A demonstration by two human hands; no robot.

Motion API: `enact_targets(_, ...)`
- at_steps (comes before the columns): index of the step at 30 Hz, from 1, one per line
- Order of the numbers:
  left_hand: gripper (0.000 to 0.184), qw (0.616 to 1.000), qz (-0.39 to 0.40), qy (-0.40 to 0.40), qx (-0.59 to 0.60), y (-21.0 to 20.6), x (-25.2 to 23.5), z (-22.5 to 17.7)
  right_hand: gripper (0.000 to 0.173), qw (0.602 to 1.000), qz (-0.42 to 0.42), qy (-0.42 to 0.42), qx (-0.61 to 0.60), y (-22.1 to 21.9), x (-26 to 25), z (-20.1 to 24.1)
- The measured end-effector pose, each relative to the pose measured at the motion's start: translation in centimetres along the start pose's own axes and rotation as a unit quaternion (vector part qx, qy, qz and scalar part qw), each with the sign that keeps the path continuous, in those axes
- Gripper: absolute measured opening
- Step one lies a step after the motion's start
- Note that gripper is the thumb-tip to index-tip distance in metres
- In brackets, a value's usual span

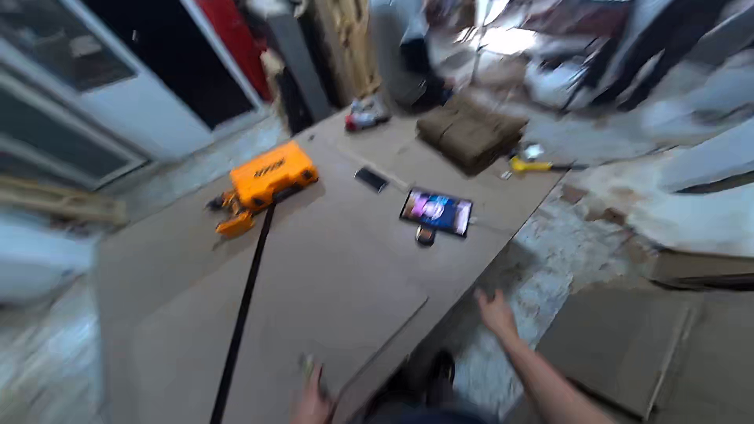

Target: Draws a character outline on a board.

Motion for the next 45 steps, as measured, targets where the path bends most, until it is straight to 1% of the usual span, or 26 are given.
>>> enact_targets(1,0.094,1.000,-0.027,-0.006,-0.003,-1.1,-0.6,1.2,0.078,1.000,0.000,-0.015,-0.008,-1.2,-0.4,0.5)
enact_targets(2,0.096,1.000,-0.026,-0.004,-0.008,-1.7,-1.1,1.9,0.080,1.000,0.000,-0.026,-0.016,-2.8,-1.2,1.0)
enact_targets(4,0.097,1.000,0.001,0.004,-0.023,-1.7,-1.6,2.0,0.082,0.997,0.000,-0.065,-0.044,-6.3,-2.1,1.7)
enact_targets(6,0.097,0.999,0.024,-0.001,-0.046,-1.4,-1.7,1.9,0.085,0.987,-0.005,-0.136,-0.089,-9.1,-1.4,2.6)
enact_targets(8,0.096,0.996,0.047,-0.012,-0.072,-1.4,-1.8,1.9,0.083,0.966,-0.029,-0.208,-0.154,-10.6,-0.5,3.2)
enact_targets(9,0.094,0.994,0.062,-0.012,-0.087,-1.2,-1.8,1.9,0.079,0.957,-0.056,-0.230,-0.170,-11.1,-0.5,3.2)
enact_targets(11,0.084,0.988,0.094,-0.016,-0.125,-0.1,-2.1,1.5,0.073,0.949,-0.107,-0.247,-0.164,-11.5,-0.8,3.3)
enact_targets(13,0.066,0.987,0.094,-0.047,-0.124,2.1,-2.6,0.7,0.068,0.953,-0.146,-0.234,-0.125,-11.6,-0.7,3.2)
enact_targets(14,0.059,0.989,0.070,-0.086,-0.096,3.4,-3.1,0.0,0.066,0.956,-0.156,-0.225,-0.110,-11.7,-0.7,3.2)
enact_targets(15,0.055,0.987,0.035,-0.147,-0.047,4.6,-3.9,-0.8,0.065,0.957,-0.162,-0.216,-0.104,-11.7,-0.9,3.2)
enact_targets(16,0.052,0.976,0.007,-0.219,0.020,5.6,-4.8,-1.6,0.064,0.958,-0.165,-0.208,-0.107,-11.7,-1.1,3.3)
enact_targets(18,0.050,0.927,-0.005,-0.332,0.172,6.4,-7.2,-2.9,0.065,0.958,-0.175,-0.205,-0.096,-11.8,-0.9,3.2)
enact_targets(20,0.049,0.892,-0.009,-0.387,0.235,6.6,-10.1,-5.3,0.065,0.958,-0.185,-0.209,-0.066,-11.8,-1.1,3.4)
enact_targets(21,0.047,0.882,-0.024,-0.398,0.252,6.7,-11.5,-6.9,0.066,0.957,-0.187,-0.213,-0.052,-11.8,-1.3,3.5)
enact_targets(23,0.038,0.862,-0.067,-0.393,0.313,6.9,-14.0,-9.9,0.068,0.956,-0.189,-0.220,-0.034,-11.9,-1.4,3.5)
enact_targets(25,0.030,0.834,-0.091,-0.360,0.407,6.4,-16.0,-12.3,0.068,0.954,-0.194,-0.227,-0.022,-12.1,-1.5,3.7)
enact_targets(28,0.029,0.809,-0.101,-0.312,0.488,4.7,-17.9,-14.9,0.068,0.951,-0.202,-0.233,-0.003,-12.1,-1.4,3.7)
enact_targets(31,0.023,0.771,-0.153,-0.323,0.528,3.7,-19.0,-17.0,0.072,0.955,-0.180,-0.228,0.061,-11.9,-1.7,3.4)
enact_targets(32,0.022,0.763,-0.152,-0.334,0.533,3.4,-19.0,-17.6,0.072,0.956,-0.172,-0.224,0.077,-11.8,-1.8,3.3)
enact_targets(33,0.020,0.760,-0.136,-0.352,0.529,3.2,-19.0,-18.3,0.072,0.957,-0.170,-0.221,0.081,-11.7,-1.8,3.3)
enact_targets(34,0.018,0.763,-0.104,-0.374,0.516,3.1,-19.1,-19.1,0.070,0.958,-0.173,-0.216,0.074,-11.6,-1.9,3.3)
enact_targets(35,0.017,0.765,-0.051,-0.400,0.502,3.2,-19.4,-19.8,0.068,0.960,-0.175,-0.209,0.063,-11.6,-1.9,3.3)
enact_targets(38,0.019,0.760,0.171,-0.466,0.420,3.8,-20.6,-21.7,0.066,0.964,-0.182,-0.188,0.047,-11.8,-1.9,2.9)
enact_targets(40,0.017,0.744,0.286,-0.512,0.320,3.7,-20.6,-23.0,0.066,0.963,-0.187,-0.188,0.042,-11.8,-1.9,2.8)
enact_targets(42,0.013,0.722,0.361,-0.550,0.215,3.0,-20.0,-24.1,0.065,0.962,-0.189,-0.192,0.039,-11.8,-2.1,2.7)
enact_targets(45,0.007,0.682,0.420,-0.585,0.124,1.6,-19.0,-25.2,0.061,0.962,-0.189,-0.192,0.034,-11.8,-2.2,2.8)
Point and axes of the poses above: each hand's wrist, its own x-axis away from the middle knuckle, its own y-axis out of the back of the hand, z = x × y, the point moved 6 cm from there along -x, towards the middle knuckle, and after that the axes turned 3 degrees about -y, right-handed, at the moved point
